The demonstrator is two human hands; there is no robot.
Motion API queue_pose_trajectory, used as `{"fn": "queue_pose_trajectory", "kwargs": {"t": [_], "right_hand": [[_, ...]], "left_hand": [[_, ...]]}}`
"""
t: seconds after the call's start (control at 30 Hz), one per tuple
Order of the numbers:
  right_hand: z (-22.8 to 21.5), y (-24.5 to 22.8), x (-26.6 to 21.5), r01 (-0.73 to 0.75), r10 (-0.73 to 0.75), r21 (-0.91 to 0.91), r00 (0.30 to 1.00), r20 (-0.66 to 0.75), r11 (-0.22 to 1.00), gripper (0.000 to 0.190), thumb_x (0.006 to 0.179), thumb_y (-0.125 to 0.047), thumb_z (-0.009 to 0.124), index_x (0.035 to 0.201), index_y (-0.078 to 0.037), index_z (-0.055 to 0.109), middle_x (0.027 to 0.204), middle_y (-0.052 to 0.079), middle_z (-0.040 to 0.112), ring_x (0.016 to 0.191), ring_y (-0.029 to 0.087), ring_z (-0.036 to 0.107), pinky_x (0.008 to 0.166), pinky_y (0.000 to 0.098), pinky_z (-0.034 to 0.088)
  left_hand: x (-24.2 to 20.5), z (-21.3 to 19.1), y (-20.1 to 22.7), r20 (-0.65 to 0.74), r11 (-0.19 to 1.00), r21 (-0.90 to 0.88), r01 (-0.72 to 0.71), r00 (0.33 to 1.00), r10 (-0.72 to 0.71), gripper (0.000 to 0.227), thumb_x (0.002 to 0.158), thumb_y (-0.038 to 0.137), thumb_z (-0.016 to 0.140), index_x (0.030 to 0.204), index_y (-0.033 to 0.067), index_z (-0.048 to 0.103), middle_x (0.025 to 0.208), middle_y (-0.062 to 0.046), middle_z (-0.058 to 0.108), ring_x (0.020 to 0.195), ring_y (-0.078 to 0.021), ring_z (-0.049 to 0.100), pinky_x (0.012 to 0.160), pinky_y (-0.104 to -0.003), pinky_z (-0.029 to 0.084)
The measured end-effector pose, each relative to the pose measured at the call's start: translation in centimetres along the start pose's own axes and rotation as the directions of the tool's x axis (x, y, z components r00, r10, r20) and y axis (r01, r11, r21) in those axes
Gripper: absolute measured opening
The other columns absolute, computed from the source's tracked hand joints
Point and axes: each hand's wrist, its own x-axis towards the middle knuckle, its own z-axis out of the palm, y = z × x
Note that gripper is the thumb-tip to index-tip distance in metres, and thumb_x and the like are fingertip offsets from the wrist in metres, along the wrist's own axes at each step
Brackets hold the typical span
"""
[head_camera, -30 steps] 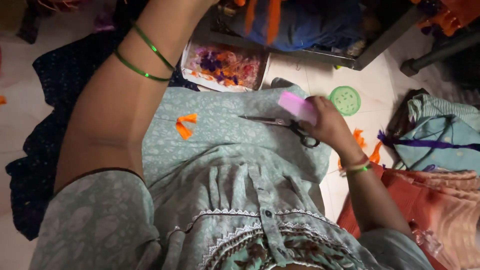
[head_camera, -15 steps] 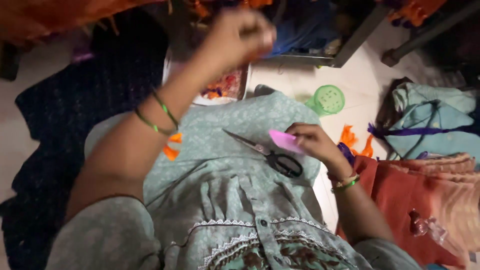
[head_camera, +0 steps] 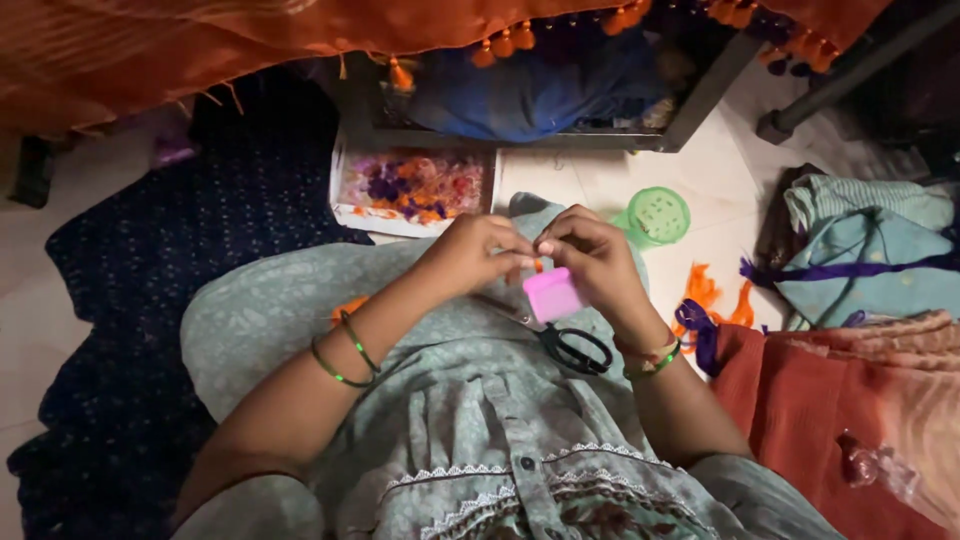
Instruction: Trimming and attaching decorative tassels to the edge of a garment.
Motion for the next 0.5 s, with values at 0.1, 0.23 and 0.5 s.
{"fn": "queue_pose_trajectory", "kwargs": {"t": [0.1, 0.23, 0.5], "right_hand": [[0.2, -0.3, 0.4, 0.019, -0.013, -0.056, 0.995, 0.097, 0.998, 0.004, 0.091, -0.003, 0.072, 0.092, 0.001, 0.073, 0.097, 0.006, 0.065, 0.092, 0.015, 0.063, 0.082, 0.0275, 0.051], [0.4, -0.4, 0.5, 0.052, -0.043, -0.096, 0.994, 0.098, 0.994, 0.005, 0.092, -0.003, 0.072, 0.093, 0.001, 0.074, 0.097, 0.006, 0.066, 0.093, 0.015, 0.064, 0.083, 0.0274, 0.052], [-0.1, 1.9, -0.6, -0.364, 0.348, 0.37, 0.931, 0.112, 0.855, 0.031, 0.088, -0.01, 0.07, 0.119, -0.007, 0.07, 0.095, 0.004, 0.069, 0.068, 0.007, 0.06, 0.059, 0.0208, 0.047]], "left_hand": [[-0.8, -0.6, 0.8, 0.044, 0.996, -0.043, 0.081, 0.996, -0.079, 0.019, 0.083, 0.02, 0.08, 0.1, 0.0108, 0.081, 0.085, -0.006, 0.073, 0.079, -0.0203, 0.069, 0.073, -0.033, 0.054], [-0.9, -0.7, 1.7, -0.064, 0.996, -0.086, 0.03, 0.997, -0.036, 0.021, 0.081, 0.023, 0.085, 0.096, 0.0097, 0.079, 0.088, -0.004, 0.073, 0.085, -0.019, 0.069, 0.079, -0.032, 0.054], [0.7, 4.8, 0.2, -0.444, 0.995, -0.073, -0.074, 0.895, 0.034, 0.016, 0.082, 0.02, 0.083, 0.094, 0.0104, 0.08, 0.109, -0.006, 0.06, 0.107, -0.0217, 0.06, 0.095, -0.034, 0.047]]}}
